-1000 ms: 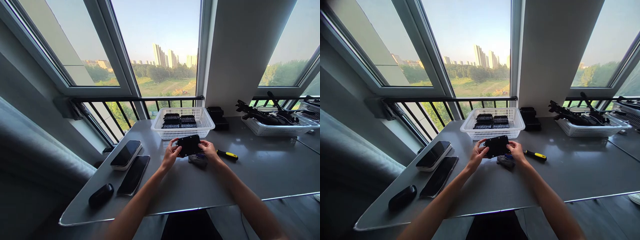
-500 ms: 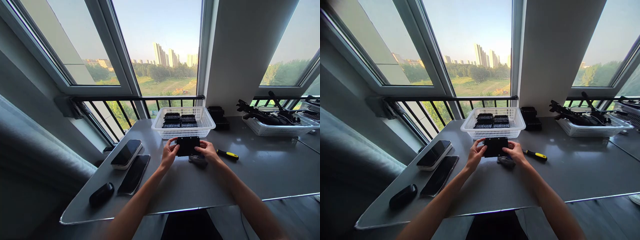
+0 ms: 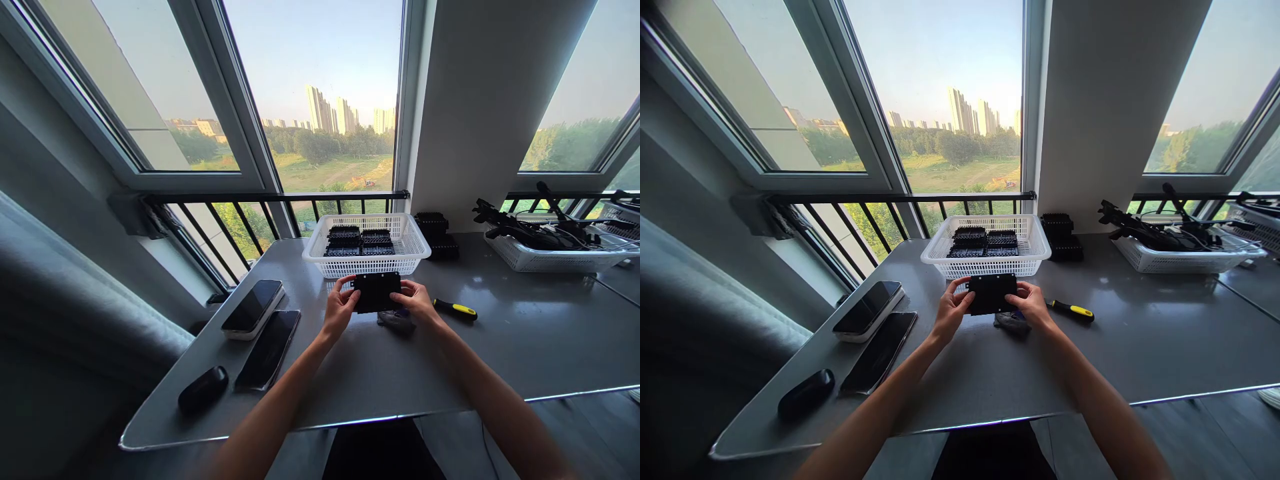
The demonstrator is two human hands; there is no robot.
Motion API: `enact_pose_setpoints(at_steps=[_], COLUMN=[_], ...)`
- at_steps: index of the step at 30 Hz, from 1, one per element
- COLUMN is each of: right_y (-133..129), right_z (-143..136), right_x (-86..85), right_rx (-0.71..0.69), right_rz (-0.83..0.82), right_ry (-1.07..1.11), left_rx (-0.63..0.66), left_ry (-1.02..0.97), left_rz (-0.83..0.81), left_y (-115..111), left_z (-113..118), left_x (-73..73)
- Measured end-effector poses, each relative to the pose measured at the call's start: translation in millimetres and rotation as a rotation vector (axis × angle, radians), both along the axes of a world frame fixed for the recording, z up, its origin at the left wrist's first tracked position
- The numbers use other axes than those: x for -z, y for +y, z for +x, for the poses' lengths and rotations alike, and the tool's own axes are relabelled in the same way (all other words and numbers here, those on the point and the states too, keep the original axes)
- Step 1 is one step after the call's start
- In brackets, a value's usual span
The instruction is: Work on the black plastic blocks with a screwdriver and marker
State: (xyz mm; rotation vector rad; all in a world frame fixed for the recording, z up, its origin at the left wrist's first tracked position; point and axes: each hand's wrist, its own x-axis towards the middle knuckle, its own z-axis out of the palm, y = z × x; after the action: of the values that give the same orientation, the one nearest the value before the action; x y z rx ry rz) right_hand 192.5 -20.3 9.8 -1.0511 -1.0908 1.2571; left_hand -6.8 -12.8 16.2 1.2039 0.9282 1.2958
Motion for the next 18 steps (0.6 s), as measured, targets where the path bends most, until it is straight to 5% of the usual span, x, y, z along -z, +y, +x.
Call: enact_pose_setpoints(at_steps=[18], right_y=[0.2], right_z=[0.0], right_x=[0.2], right_rx=[-0.002], right_rz=[0.023], right_ry=[0.0], left_rx=[0.011], left_ry=[0.026], left_rz=[0.002], left_y=[-2.4], left_z=[0.0], left_x=[-2.9])
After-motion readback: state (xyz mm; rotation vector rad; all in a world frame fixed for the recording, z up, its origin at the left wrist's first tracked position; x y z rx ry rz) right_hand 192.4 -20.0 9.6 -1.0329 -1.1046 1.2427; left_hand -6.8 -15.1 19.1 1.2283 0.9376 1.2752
